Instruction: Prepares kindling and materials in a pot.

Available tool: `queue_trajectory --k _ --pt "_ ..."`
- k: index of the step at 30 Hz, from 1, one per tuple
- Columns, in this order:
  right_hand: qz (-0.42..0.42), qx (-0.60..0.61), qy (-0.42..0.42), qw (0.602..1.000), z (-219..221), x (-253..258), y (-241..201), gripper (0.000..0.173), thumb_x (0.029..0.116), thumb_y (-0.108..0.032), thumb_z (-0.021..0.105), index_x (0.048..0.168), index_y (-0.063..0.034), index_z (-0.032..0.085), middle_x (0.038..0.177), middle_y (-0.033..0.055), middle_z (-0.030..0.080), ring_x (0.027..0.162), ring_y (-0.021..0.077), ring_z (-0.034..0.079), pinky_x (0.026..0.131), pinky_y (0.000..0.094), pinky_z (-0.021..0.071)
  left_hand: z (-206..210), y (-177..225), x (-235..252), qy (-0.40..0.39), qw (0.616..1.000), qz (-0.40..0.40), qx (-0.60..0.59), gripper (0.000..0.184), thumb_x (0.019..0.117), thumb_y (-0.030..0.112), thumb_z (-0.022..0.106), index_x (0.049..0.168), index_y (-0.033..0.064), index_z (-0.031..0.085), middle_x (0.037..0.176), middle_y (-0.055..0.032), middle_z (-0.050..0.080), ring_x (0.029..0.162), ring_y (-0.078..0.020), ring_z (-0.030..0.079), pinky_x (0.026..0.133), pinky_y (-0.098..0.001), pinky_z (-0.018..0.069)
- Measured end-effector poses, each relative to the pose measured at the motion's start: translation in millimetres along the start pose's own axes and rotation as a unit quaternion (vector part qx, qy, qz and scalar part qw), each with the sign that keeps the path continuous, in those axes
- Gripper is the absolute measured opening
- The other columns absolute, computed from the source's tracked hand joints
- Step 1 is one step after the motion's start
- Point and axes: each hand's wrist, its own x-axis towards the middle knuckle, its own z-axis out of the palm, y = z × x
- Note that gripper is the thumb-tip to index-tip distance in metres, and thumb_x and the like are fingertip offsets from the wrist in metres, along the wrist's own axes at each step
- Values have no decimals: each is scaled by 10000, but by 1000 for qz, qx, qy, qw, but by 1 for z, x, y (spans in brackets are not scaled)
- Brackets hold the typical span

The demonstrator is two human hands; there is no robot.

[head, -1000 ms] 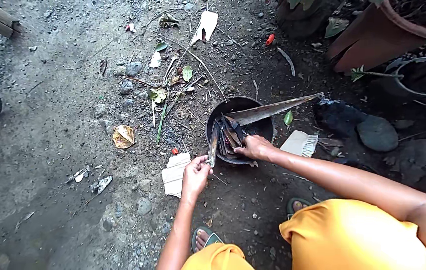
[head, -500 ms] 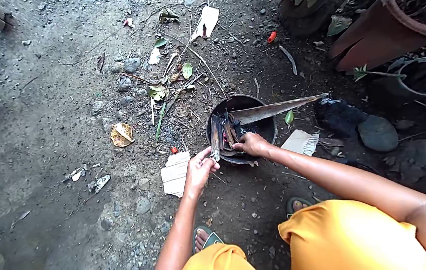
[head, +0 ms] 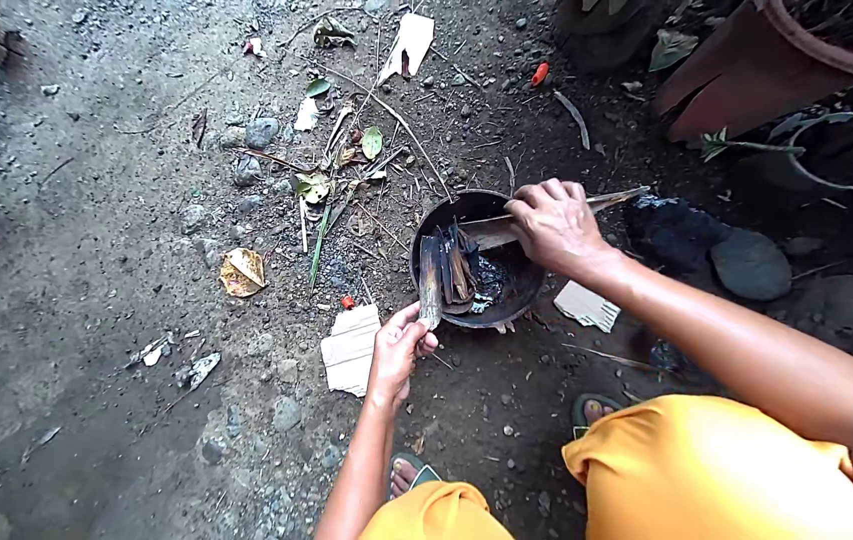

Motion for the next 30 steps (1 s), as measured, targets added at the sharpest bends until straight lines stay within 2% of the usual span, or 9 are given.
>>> queue_trajectory --k 2,4,8,11,14,17,20,24,30 --pt "67 -79 -107 989 -8 8 7 299 926 -43 676 1206 59 646 1215 333 613 1170 524 576 1012 656 399 1 -1 -2 -1 1000 5 1 320 1026 -37 469 1334 -98 531 781 -44 654 594 -69 619 610 -206 560" --pt "107 -127 -212 963 -11 10 6 306 931 7 647 1230 63 617 1164 319 628 1135 498 605 969 618 432 1 -4 -3 -1 1000 5 17 327 1020 -50 481 1340 -104 523 779 -44 659 595 -61 622 614 -199 561" --pt "150 -149 -274 938 -30 9 -7 265 906 60 646 1171 80 638 1173 302 626 1133 480 615 874 585 492 2 -7 -1 0 999 -16 36 332 1037 -25 494 1360 -100 508 746 -41 662 585 -58 628 607 -198 559" --pt "197 -138 -252 937 -50 2 -16 257 940 77 598 1196 101 593 1182 331 589 1076 526 627 739 609 538 1 -9 0 2 999 -30 10 340 1057 2 465 1382 -92 492 741 -49 656 580 -72 628 601 -208 560" --pt "219 -149 -225 938 -62 -15 -15 231 976 38 571 1198 90 538 1028 317 631 895 522 673 654 606 533 1 -9 1 2 999 -35 -37 346 1063 10 443 1392 -86 488 723 -44 647 588 -85 634 613 -217 567" --pt "208 -134 -199 948 -62 -38 -6 231 1003 8 542 1223 68 505 917 293 640 824 516 679 622 602 524 2 -10 4 8 998 -43 -38 340 1068 20 441 1390 -79 492 731 -51 649 586 -88 633 608 -221 567" --pt "180 -76 -156 968 -47 -54 9 290 968 11 593 1249 37 526 995 297 639 923 513 675 683 615 542 3 -13 7 15 999 -47 -24 344 1082 51 433 1407 -50 484 774 -71 660 594 -98 640 603 -228 570" --pt "131 14 -127 983 -22 -60 29 562 873 24 698 1410 -9 535 1184 335 595 1095 539 609 837 646 525 3 -11 6 25 1000 -7 -16 337 1072 32 446 1393 -62 487 796 -63 660 626 -89 643 629 -222 569" --pt "89 65 -104 988 -5 -50 45 532 869 -15 762 1376 -57 605 1225 325 597 1141 525 598 903 650 515 1 -2 8 35 992 66 98 304 1047 11 498 1328 -91 551 799 -38 676 663 -58 662 679 -211 578"
